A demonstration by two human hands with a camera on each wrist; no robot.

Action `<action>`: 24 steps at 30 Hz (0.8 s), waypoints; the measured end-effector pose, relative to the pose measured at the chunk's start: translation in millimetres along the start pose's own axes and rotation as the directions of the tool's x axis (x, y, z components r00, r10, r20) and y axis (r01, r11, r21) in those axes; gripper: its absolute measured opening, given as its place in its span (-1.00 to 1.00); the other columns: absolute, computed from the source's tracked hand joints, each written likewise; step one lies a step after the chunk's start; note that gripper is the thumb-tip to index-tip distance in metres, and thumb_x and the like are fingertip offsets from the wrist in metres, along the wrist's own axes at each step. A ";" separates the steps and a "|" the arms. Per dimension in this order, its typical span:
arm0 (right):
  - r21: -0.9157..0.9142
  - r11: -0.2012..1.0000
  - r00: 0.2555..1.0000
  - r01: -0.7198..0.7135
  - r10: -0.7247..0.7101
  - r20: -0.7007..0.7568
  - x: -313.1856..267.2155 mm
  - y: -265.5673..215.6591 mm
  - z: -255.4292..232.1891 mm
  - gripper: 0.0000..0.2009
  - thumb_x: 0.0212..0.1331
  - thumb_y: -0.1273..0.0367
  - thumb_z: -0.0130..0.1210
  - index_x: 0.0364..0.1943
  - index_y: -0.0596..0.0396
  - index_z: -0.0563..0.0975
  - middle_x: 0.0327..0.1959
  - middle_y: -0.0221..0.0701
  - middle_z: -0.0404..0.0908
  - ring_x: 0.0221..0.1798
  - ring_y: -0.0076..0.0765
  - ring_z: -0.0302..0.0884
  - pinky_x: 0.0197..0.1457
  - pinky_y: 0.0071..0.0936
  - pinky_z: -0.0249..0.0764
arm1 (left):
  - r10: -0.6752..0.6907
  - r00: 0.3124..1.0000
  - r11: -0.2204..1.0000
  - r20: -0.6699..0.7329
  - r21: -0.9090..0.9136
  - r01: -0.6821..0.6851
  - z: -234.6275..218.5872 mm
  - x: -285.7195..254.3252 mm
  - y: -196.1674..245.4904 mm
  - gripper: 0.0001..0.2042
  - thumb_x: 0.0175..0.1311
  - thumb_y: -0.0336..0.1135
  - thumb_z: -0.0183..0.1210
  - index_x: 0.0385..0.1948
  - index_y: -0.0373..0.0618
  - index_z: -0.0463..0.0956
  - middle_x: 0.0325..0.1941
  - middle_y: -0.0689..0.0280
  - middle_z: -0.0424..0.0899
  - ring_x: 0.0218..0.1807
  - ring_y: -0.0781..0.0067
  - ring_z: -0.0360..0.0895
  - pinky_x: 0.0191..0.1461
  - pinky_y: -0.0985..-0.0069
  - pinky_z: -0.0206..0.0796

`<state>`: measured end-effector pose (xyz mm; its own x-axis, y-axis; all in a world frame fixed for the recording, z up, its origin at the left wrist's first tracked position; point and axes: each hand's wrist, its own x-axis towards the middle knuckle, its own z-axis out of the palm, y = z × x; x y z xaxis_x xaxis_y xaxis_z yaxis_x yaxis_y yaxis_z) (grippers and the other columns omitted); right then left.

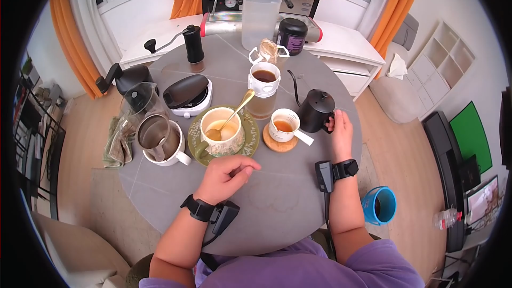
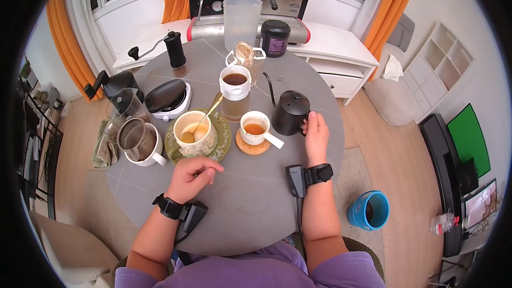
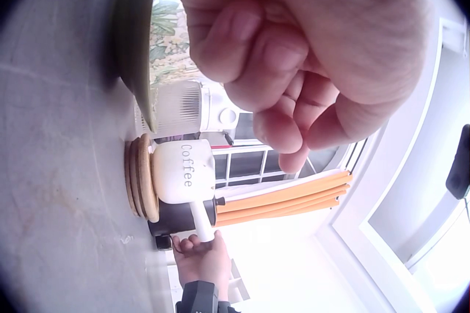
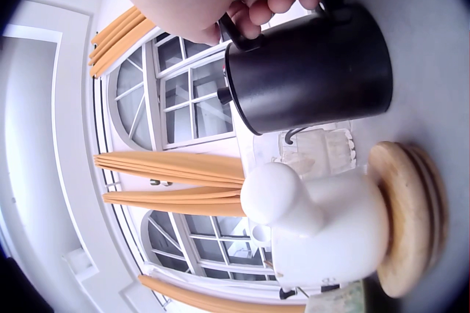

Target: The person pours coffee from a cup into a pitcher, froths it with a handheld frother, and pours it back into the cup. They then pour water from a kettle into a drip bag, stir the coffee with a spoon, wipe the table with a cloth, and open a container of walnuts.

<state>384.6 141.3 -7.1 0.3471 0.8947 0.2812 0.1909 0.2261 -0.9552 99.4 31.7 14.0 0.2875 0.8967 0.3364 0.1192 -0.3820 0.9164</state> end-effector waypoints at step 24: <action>-0.122 0.868 0.514 0.481 -0.166 0.841 60.9 -94.0 105.2 -0.17 -0.23 0.32 0.31 0.22 0.04 0.10 0.24 -0.33 0.16 0.31 -0.29 0.04 0.29 -0.27 0.05 | -0.013 1.000 0.997 0.014 -0.080 0.015 0.2 1.8 -3.3 -0.90 0.12 -0.47 0.05 -0.35 -0.13 0.53 -0.64 0.48 0.39 -0.62 0.75 0.22 -0.54 0.72 0.10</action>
<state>291.2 215.0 90.1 -0.6259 0.7465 0.2257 0.4446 0.5793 -0.6831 99.7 34.5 11.6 0.2992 0.8986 0.3210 0.0471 -0.3499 0.9356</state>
